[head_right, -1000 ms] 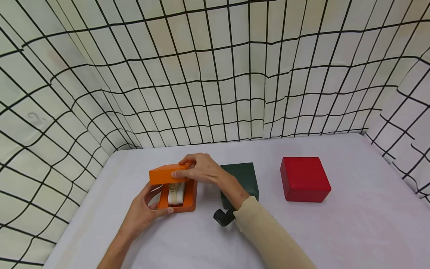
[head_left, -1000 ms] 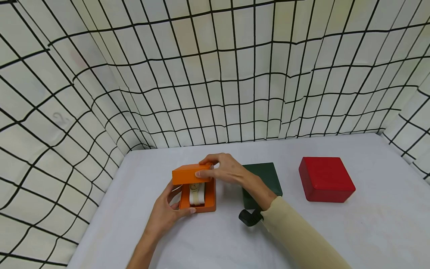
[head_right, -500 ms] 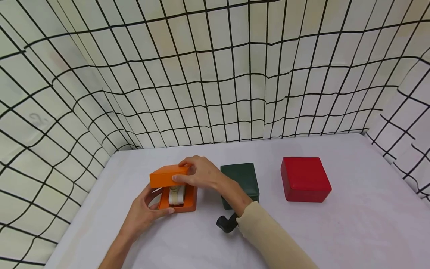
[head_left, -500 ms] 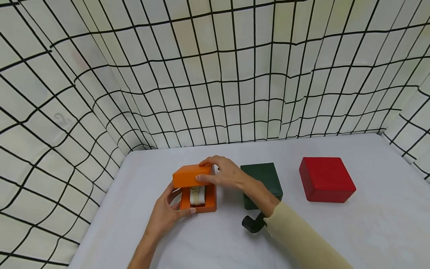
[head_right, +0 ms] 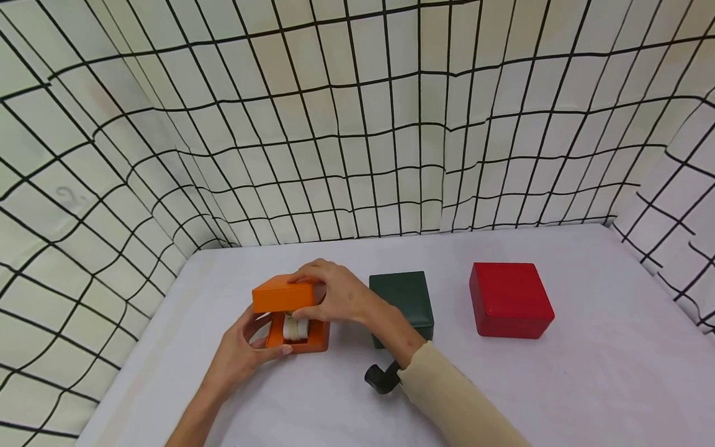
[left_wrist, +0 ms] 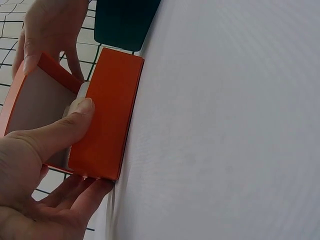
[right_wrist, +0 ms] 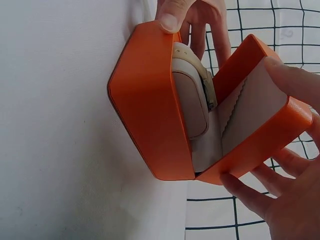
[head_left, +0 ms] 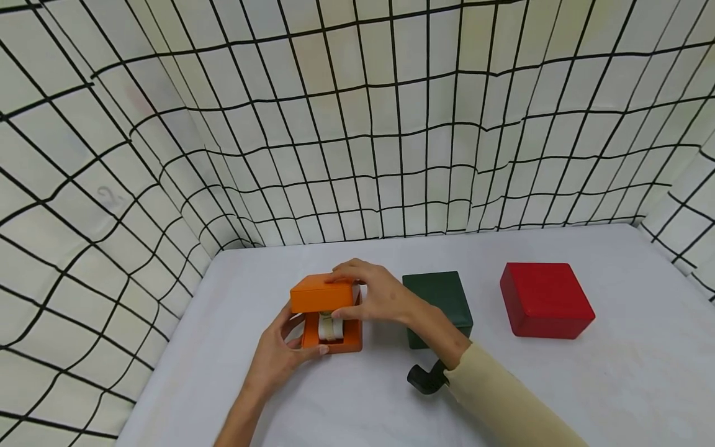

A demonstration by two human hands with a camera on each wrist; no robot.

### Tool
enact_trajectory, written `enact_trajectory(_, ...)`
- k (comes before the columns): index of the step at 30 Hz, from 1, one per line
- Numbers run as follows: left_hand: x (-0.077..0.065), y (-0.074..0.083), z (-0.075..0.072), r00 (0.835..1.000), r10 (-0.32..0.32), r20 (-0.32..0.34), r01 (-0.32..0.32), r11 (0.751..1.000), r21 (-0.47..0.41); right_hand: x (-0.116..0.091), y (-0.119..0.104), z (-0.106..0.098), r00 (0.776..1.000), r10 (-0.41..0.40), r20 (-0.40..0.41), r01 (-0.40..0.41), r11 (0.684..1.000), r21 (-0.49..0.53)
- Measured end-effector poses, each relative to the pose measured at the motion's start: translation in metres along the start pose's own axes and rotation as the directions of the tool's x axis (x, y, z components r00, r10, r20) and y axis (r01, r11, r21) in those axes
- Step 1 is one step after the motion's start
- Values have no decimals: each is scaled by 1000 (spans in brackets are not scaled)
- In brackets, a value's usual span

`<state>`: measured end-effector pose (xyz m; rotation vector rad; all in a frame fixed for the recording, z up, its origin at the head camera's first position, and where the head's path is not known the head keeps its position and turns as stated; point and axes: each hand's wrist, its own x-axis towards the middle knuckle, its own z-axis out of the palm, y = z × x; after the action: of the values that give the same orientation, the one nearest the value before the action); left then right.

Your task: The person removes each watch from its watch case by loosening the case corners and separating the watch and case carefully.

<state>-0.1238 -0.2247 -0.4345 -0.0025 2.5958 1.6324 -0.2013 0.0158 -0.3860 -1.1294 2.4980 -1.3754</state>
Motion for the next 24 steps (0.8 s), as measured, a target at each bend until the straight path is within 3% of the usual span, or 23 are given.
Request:
enact_trajectory(12, 0, 6, -1, 998, -58, 12, 58, 998, -19, -1, 1, 1, 999, -19, -49, 20, 999, 30)
enact_trajectory(24, -2, 8, 1, 997, -78, 22, 78, 997, 2, 0, -1, -2, 999, -19, -27, 19, 1000, 5)
